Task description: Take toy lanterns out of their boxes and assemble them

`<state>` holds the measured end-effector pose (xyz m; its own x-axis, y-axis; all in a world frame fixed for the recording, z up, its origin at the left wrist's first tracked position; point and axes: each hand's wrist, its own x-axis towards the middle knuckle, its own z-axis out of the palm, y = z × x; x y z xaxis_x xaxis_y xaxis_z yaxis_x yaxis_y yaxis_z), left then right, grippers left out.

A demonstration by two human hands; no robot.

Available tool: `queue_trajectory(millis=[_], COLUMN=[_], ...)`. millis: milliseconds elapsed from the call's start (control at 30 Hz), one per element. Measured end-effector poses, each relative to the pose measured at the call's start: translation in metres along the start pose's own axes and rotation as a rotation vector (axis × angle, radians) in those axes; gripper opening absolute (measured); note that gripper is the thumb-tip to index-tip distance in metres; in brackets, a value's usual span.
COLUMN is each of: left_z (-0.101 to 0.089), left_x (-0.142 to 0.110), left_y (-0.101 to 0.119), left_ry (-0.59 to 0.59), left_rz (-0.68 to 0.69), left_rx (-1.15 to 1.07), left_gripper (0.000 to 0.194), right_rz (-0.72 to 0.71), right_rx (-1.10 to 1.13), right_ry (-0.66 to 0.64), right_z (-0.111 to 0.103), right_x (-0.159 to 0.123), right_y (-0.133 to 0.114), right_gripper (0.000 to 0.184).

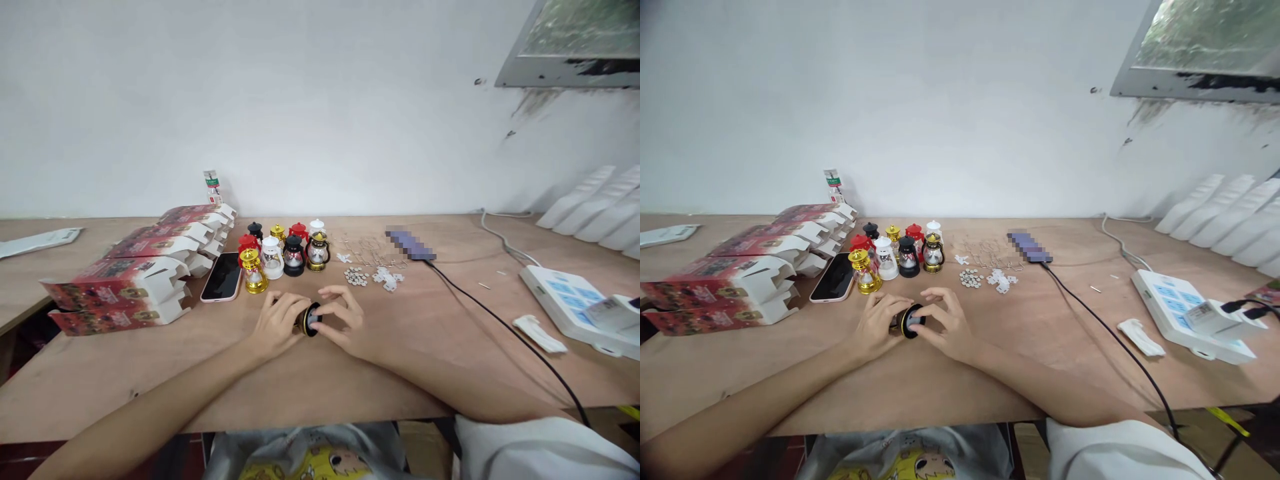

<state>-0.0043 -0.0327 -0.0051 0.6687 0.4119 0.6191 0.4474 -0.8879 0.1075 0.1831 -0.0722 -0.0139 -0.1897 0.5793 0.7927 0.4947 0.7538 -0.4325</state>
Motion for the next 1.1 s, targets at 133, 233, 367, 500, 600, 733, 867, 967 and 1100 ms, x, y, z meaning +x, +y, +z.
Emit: queue_trajectory(millis=[133,233,367,500,600,733,867,967,1100], left_z=[-0.0001,-0.0010,-0.0024,-0.0009,0.0010,0.0013,-0.0008,-0.0015,-0.0009], left_x=[0.0008,0.0023,0.0041,0.0039,0.0034,0.0035,0.0041,0.0039,0.0026], left_y=[-0.0005,-0.0009,-0.0010,-0.0018,-0.0026,-0.0024,0.0001,0.0015,0.0001], left_ry=[0.007,0.006,0.002,-0.005,-0.033,-0.018,-0.003,-0.027,-0.058], left_rz=[0.020,0.037,0.067,0.085,0.080,0.106,0.110,0.072,0.019], left_rx=[0.032,0.057,0.073,0.058,0.051,0.046,0.035,0.039,0.039], left_gripper=[0.029,0.029,0.032,0.037,0.038,0.040,0.040,0.040,0.040], right_rz=[-0.017,-0.062,-0.074,-0.095,-0.126,-0.144,-0.207,-0.220,-0.219], right_rx=[0.010,-0.009,-0.064,-0.141,-0.186,-0.208,-0.236,-0.246,-0.227], right_ry=[-0.033,-0.047,-0.042,0.001,0.043,0.051,0.092,0.102,0.088], right_z=[0.0017,0.0022,0.0023,0.0043,0.0063,0.0062,0.0050,0.0045,0.0001], right_x=[0.0000,0.0001,-0.0012,-0.0046,-0.0065,-0.0049,-0.0011,0.0003,0.0020], right_y=[-0.0026,-0.0029,-0.0007,0.0021,0.0034,0.0018,-0.0018,-0.0027,-0.0008], right_gripper=[0.014,0.013,0.014,0.020,0.022,0.021,0.018,0.019,0.016])
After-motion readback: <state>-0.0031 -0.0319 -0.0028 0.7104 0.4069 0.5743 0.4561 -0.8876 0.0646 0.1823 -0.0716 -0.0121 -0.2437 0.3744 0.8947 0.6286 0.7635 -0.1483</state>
